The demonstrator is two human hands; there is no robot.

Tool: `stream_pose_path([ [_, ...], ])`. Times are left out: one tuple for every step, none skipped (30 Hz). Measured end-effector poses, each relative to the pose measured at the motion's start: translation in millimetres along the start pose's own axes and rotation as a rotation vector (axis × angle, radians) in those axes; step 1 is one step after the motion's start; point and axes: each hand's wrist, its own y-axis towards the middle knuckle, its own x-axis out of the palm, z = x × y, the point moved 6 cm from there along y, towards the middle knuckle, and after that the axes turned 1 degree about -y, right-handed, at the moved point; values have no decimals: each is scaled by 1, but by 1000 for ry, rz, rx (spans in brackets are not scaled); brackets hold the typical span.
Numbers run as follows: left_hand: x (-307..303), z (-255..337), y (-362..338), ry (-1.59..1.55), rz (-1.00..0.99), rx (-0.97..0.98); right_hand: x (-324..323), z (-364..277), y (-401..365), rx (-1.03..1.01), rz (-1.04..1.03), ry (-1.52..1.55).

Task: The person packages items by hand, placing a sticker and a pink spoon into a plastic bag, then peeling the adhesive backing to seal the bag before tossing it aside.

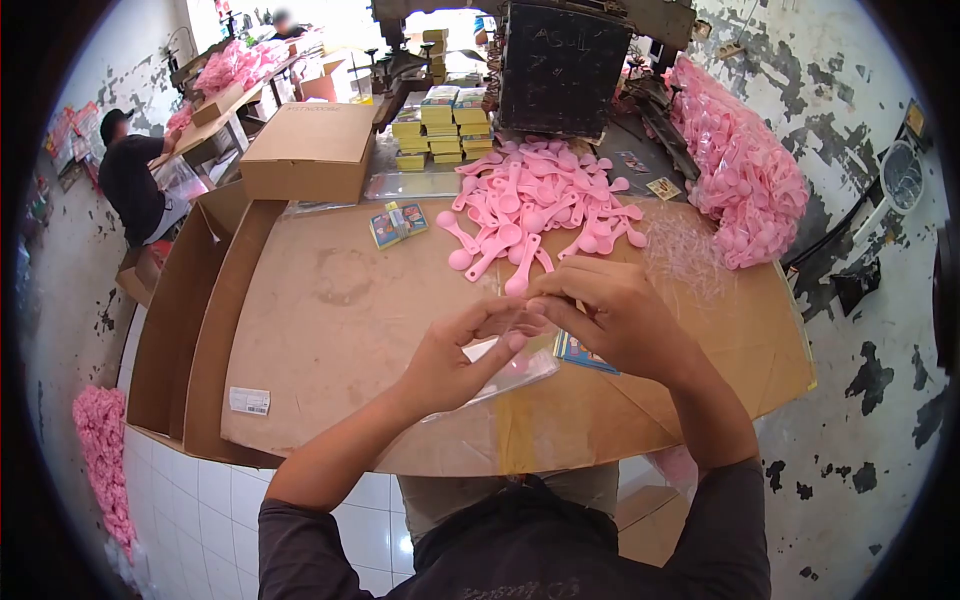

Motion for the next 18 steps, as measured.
stream_pose_path([
  [-1, -2, 0, 7, -9, -11, 1, 0, -1, 6, -1, -5],
  [-3, -6, 1, 14, -17, -23, 3, 0, -2, 12, -2, -10],
  [-4, -8, 1, 21, -25, -35, 4, 0, -2, 25, 10, 4],
  [-3, -7, 1, -13, -4, -33, 5, 1, -2, 38, 24, 18],
  [-1, -6, 1, -48, 15, -31, 6, 2, -2, 51, 38, 30],
  [0, -4, 1, -83, 34, -29, 5, 1, -2, 52, 94, 27],
  [-1, -5, 1, -100, 36, -60, 7, 1, -1, 51, 150, 23],
  [-4, -6, 0, -117, 40, -90, 7, 1, -1, 50, 205, 20],
  [-6, -7, 0, -134, 45, -120, 7, -3, -1, -27, 233, -63],
  [-8, -7, -1, -105, 75, -115, 7, -7, -1, -104, 260, -145],
  [-9, -7, -1, -77, 105, -109, 8, -12, -2, -182, 286, -227],
  [-10, -7, -2, -49, 134, -105, 11, -16, 0, -211, 268, -282],
  [-11, -6, -4, 65, 136, -113, 15, -21, 1, -237, 249, -337],
  [-12, -4, -6, 180, 134, -120, 19, -25, 1, -261, 231, -393],
  [-13, -2, -7, 295, 132, -127, 23, -26, 0, -306, 205, -468],
  [-11, 1, -7, 311, 131, -96, 28, -25, -1, -351, 179, -543],
  [-9, 5, -7, 327, 132, -65, 34, -24, -3, -397, 151, -617],
  [-8, 7, -6, 344, 134, -34, 38, -22, -4, -420, 142, -659],
])
